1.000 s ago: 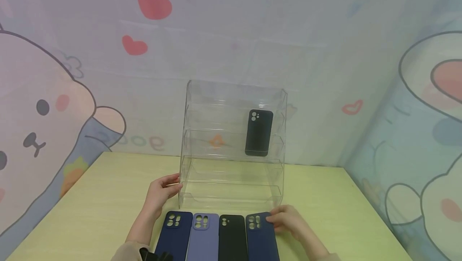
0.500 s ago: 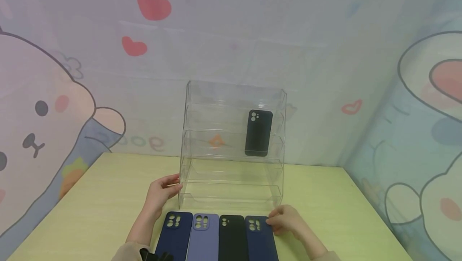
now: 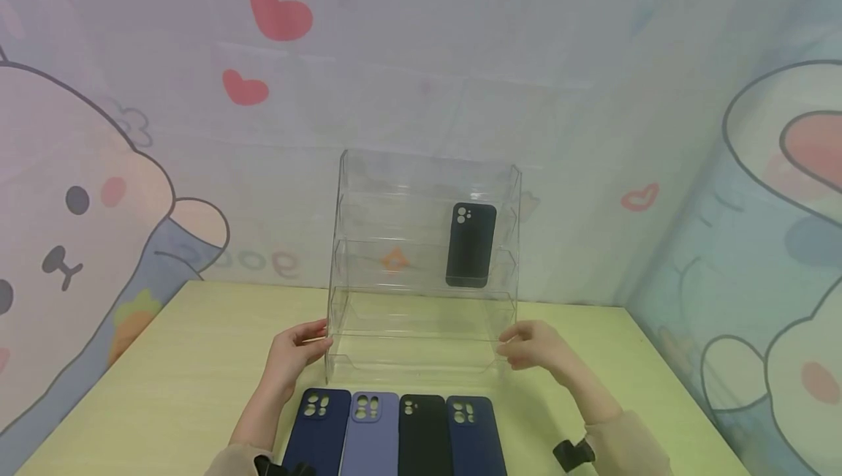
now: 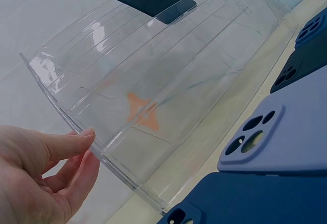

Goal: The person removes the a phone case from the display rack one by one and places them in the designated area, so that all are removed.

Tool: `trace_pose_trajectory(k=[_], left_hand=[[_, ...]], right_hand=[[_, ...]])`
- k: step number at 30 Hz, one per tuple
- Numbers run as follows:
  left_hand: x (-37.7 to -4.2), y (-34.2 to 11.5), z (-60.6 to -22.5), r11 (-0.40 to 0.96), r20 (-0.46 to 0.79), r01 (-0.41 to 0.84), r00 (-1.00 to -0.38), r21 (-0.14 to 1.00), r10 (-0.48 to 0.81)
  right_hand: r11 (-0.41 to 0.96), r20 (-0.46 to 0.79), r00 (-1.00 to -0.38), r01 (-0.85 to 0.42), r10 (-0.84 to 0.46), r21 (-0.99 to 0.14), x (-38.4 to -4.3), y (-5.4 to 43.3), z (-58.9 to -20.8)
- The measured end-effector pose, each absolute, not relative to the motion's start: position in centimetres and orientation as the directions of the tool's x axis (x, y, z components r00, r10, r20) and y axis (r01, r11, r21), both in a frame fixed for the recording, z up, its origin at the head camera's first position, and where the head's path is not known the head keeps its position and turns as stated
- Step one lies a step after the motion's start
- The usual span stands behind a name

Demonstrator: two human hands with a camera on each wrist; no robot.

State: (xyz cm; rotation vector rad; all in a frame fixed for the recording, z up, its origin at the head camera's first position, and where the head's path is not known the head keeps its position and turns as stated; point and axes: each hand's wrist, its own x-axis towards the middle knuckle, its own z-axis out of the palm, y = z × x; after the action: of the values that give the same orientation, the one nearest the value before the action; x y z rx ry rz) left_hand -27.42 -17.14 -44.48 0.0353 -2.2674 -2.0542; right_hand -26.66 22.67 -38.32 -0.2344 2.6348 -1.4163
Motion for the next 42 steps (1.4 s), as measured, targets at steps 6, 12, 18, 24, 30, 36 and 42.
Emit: trace_pose_trajectory(k=[6, 12, 18, 24, 30, 36, 42], left_hand=[[-27.5, -17.4, -44.6, 0.103, 0.049, 0.042, -0.996, 0.994, -0.074], [-27.5, -17.4, -44.6, 0.103, 0.047, 0.039, -0.996, 0.994, -0.075], [-27.4, -17.4, -44.6, 0.100, 0.049, 0.041, -0.996, 0.994, -0.078], [-27.5, -17.2, -44.5, 0.093, 0.049, 0.042, -0.996, 0.995, -0.078], [-27.6, -16.9, -44.5, 0.092, 0.058, 0.051, -0.996, 0.994, -0.071], [-27.6, -16.8, -44.6, 0.091, 0.061, 0.053, -0.995, 0.994, -0.080], [-27.7, -16.6, -44.6, 0.088, 0.061, 0.055, -0.995, 0.995, -0.073]], right_hand=[[0.526, 0.074, -0.961, -0.209, -0.266, -0.824, -28.4, 22.7, -34.5], [0.539, 0.210, -0.951, -0.302, -0.227, -0.786, -30.6, 22.3, -31.2], [0.549, 0.276, -0.949, -0.315, -0.156, -0.774, -33.3, 22.0, -29.3], [0.631, 0.305, -0.946, -0.305, -0.112, -0.713, -35.1, 21.3, -28.0], [0.734, 0.322, -0.941, -0.289, -0.101, -0.615, -35.9, 20.3, -27.2], [0.749, 0.302, -0.948, -0.270, -0.097, -0.605, -36.5, 19.6, -27.1], [0.725, 0.313, -0.948, -0.258, -0.061, -0.639, -36.9, 19.6, -27.7]])
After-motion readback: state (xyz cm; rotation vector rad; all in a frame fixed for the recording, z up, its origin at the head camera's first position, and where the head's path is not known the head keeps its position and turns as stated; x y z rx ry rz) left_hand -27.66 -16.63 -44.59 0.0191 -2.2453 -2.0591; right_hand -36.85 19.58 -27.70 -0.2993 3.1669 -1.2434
